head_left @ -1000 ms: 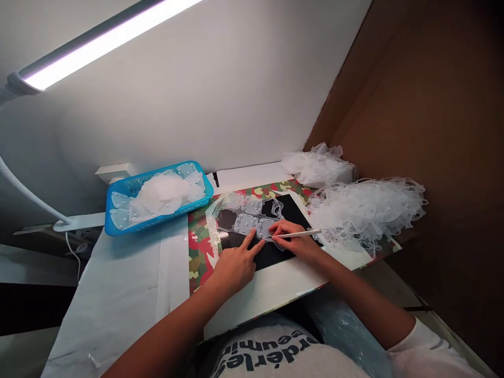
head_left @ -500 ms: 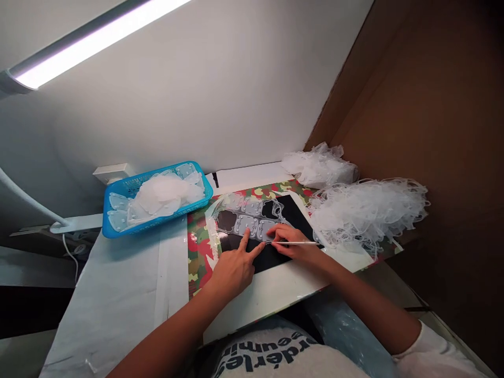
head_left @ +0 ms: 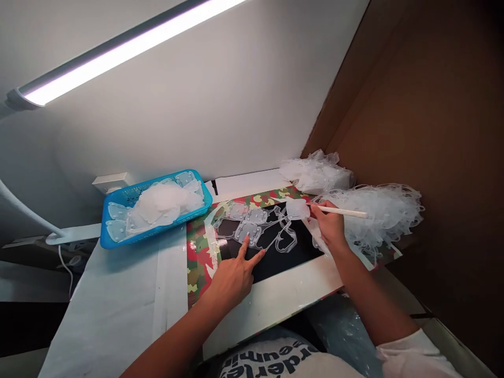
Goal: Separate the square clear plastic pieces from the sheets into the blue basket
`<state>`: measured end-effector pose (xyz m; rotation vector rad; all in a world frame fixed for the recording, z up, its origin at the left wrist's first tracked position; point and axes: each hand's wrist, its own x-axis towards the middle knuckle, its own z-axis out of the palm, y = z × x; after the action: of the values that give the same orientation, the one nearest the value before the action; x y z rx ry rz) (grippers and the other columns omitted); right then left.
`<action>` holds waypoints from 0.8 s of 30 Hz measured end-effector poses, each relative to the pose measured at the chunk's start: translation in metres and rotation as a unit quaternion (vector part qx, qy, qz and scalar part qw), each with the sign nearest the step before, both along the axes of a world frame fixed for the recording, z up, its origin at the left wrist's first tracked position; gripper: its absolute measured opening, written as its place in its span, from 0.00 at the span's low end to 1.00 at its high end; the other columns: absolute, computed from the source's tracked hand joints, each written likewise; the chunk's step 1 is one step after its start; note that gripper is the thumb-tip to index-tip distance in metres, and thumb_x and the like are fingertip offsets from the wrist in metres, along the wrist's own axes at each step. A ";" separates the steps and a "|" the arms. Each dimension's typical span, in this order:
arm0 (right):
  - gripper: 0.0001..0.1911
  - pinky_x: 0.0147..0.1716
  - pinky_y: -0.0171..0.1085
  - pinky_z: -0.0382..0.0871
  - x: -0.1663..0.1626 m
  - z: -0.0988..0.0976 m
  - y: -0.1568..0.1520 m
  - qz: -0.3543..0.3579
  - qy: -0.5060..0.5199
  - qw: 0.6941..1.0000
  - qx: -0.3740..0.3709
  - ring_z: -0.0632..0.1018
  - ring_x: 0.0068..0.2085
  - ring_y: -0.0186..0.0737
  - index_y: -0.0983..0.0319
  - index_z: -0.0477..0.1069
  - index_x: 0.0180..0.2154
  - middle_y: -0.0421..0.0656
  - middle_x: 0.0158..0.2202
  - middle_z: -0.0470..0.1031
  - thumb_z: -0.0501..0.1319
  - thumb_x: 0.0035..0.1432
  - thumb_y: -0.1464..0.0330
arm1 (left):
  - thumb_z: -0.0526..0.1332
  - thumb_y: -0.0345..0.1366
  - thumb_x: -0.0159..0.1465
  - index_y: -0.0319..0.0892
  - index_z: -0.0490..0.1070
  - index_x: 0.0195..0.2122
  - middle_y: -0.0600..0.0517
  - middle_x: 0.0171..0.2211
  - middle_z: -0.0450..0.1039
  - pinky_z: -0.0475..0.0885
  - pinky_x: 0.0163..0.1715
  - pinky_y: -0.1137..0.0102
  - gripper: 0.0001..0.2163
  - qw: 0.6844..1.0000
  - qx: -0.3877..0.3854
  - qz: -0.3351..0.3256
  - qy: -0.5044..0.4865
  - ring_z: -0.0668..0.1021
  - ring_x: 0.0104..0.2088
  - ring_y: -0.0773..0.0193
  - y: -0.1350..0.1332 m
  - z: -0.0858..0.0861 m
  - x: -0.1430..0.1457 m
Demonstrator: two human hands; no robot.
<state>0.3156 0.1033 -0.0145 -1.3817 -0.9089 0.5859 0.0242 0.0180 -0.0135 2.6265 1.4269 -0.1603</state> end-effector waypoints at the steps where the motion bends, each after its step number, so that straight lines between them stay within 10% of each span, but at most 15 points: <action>1: 0.15 0.32 0.38 0.72 0.000 -0.002 0.000 0.001 0.058 0.998 0.001 0.75 0.29 0.37 0.59 0.65 0.23 0.37 0.25 0.74 0.70 0.46 0.61 | 0.54 0.28 0.62 0.61 0.51 0.67 0.37 0.69 0.46 0.70 0.25 0.64 0.34 1.000 -0.006 0.003 -0.005 0.81 0.28 0.57 0.000 0.000 -0.001; 8: 0.20 0.35 0.37 0.75 -0.038 0.004 -0.020 0.215 0.189 0.955 -0.075 0.79 0.33 0.38 0.60 0.66 0.23 0.39 0.28 0.78 0.75 0.40 0.59 | 0.55 0.34 0.64 0.50 0.76 0.48 0.47 0.57 0.69 0.70 0.36 0.67 0.15 0.969 -0.055 0.062 -0.233 0.79 0.37 0.59 0.024 0.025 -0.006; 16: 0.15 0.43 0.45 0.75 -0.061 0.023 -0.045 0.375 0.118 0.916 -0.081 0.81 0.39 0.44 0.59 0.67 0.28 0.43 0.39 0.81 0.69 0.53 0.58 | 0.57 0.59 0.59 0.36 0.78 0.36 0.46 0.27 0.78 0.61 0.21 0.71 0.27 0.685 -0.471 0.210 -0.515 0.70 0.19 0.67 0.075 0.020 0.032; 24: 0.14 0.43 0.39 0.67 -0.048 0.014 -0.040 0.348 0.042 0.932 -0.097 0.76 0.44 0.41 0.60 0.68 0.28 0.44 0.43 0.79 0.66 0.55 0.58 | 0.67 0.35 0.50 0.37 0.75 0.32 0.53 0.26 0.75 0.61 0.24 0.74 0.10 0.699 -0.375 0.202 -0.574 0.70 0.24 0.69 0.067 -0.002 0.046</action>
<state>0.2673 0.0633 -0.0009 -1.1720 -1.3012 1.2922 0.0698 0.0846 -0.0152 1.1718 1.0096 0.6807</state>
